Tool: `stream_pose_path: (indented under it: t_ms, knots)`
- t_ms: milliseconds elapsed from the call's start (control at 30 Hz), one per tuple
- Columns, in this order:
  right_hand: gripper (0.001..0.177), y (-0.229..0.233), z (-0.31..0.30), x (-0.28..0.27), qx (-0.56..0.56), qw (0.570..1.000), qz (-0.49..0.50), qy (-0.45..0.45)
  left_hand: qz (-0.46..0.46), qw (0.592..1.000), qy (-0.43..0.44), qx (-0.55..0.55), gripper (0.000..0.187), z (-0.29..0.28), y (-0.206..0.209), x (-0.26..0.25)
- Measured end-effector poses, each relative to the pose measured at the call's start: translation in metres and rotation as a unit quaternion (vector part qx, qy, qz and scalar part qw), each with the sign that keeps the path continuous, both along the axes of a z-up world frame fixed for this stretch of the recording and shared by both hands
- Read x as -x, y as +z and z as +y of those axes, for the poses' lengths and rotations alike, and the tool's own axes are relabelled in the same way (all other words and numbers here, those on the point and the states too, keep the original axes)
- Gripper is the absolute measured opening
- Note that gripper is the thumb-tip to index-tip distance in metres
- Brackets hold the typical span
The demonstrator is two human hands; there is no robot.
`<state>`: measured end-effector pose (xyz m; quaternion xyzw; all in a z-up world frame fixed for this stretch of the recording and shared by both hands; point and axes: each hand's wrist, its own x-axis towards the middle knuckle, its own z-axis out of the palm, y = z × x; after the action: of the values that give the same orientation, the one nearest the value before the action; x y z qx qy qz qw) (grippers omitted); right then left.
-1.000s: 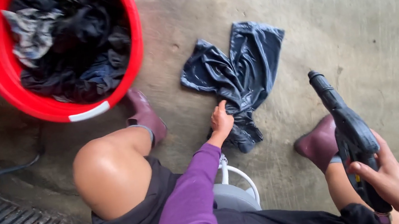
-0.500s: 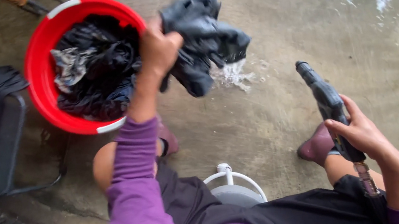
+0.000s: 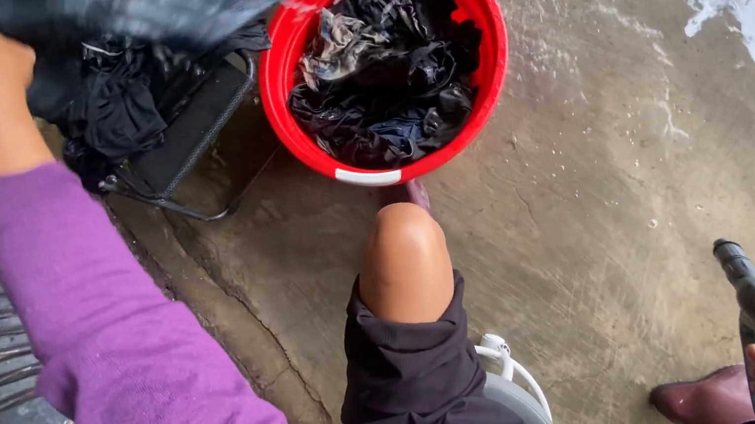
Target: The person washes clothing by hand on a concrete floor using a high-pressure water sprayer, handling black pants and other garments from a red bucket.
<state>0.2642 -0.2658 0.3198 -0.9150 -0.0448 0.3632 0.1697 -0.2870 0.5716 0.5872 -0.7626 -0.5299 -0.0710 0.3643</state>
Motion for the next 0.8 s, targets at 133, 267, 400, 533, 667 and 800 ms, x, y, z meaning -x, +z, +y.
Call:
stream_pose_path:
  t_ms: [133, 267, 400, 533, 667, 800]
  knots:
    - [0.082, 0.014, 0.026, 0.010, 0.029, 0.998, 0.047, -0.001, -0.126, 0.982, 0.041, 0.131, 0.066, -0.052, -0.074, -0.046]
    - [0.089, -0.001, 0.033, 0.019, 0.073, 0.994, 0.077, 0.025, -0.059, 0.971, -0.173, 0.155, 0.017, -0.035, -0.251, -0.114]
    - [0.090, -0.035, 0.022, 0.034, 0.078, 0.990, 0.100, 0.057, -0.095, 0.937, -0.146, 0.303, 0.017, -0.082, -0.379, -0.228]
    - [0.087, -0.034, 0.030, 0.052, 0.108, 0.974, 0.200, 0.015, -0.105, 0.876, -0.112, 0.456, 0.017, -0.112, -0.448, -0.293]
    - [0.082, -0.013, 0.051, 0.060, 0.128, 0.962, 0.241, -0.001, -0.125, 0.885, -0.023, 0.449, 0.032, -0.121, -0.508, -0.314]
    - [0.089, -0.036, 0.032, 0.055, 0.121, 0.967, 0.225, 0.007, -0.223, 0.851, -0.008, 0.476, 0.021, -0.127, -0.516, -0.305]
